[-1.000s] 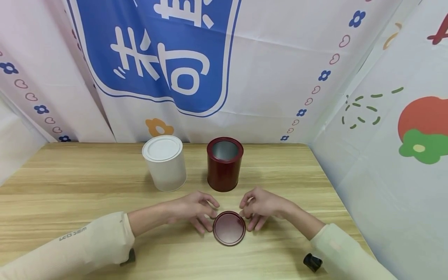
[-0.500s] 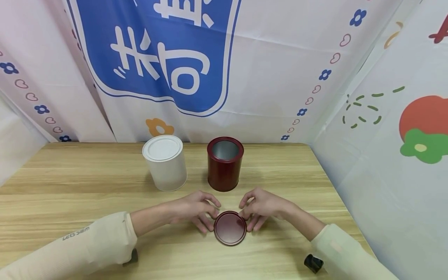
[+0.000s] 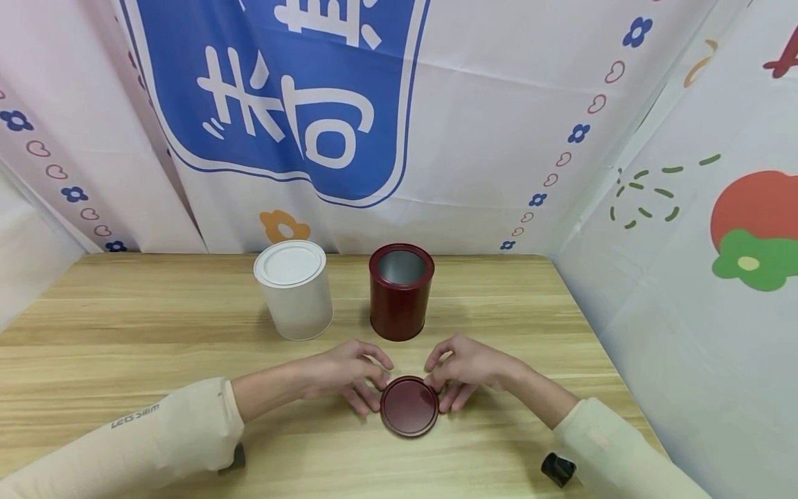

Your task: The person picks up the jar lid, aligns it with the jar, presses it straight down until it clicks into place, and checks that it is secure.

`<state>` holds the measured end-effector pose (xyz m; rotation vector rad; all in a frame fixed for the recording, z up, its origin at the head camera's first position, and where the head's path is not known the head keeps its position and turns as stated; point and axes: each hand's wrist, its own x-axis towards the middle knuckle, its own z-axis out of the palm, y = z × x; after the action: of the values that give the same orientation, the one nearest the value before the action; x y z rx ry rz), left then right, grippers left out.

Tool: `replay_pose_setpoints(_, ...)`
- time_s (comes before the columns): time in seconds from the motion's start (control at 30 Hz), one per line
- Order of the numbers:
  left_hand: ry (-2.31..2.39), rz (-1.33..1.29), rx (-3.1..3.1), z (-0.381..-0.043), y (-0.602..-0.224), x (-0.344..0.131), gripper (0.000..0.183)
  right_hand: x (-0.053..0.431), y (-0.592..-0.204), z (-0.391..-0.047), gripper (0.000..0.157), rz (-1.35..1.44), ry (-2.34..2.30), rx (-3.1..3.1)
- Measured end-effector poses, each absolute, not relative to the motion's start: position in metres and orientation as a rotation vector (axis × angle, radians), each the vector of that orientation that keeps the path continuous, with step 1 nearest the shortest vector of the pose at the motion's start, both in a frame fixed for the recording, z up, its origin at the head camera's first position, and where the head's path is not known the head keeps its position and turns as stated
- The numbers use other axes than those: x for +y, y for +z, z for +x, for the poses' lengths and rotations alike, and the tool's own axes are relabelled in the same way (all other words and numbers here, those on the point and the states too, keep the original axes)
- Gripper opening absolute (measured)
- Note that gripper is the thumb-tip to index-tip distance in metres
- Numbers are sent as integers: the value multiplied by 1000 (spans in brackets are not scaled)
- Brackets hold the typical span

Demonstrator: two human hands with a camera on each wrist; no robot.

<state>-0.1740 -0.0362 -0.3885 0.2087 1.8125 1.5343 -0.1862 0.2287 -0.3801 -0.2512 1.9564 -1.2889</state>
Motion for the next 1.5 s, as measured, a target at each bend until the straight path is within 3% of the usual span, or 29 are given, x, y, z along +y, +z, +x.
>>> replay_pose_setpoints(1.0, 1800, 135, 1832, -182, -365, -46, 33, 226, -347, -196, 34, -311, -1376, 2068)
replay_pose_setpoints(1.33, 1869, 262, 1862, -186, -352, -49, 38, 221, -334, -202, 34, -372, -1407, 2106)
replay_pose_setpoints(1.5, 1882, 264, 1879, -189, -344, -47, 33, 218, -326, -204, 31, -367, -1420, 2142)
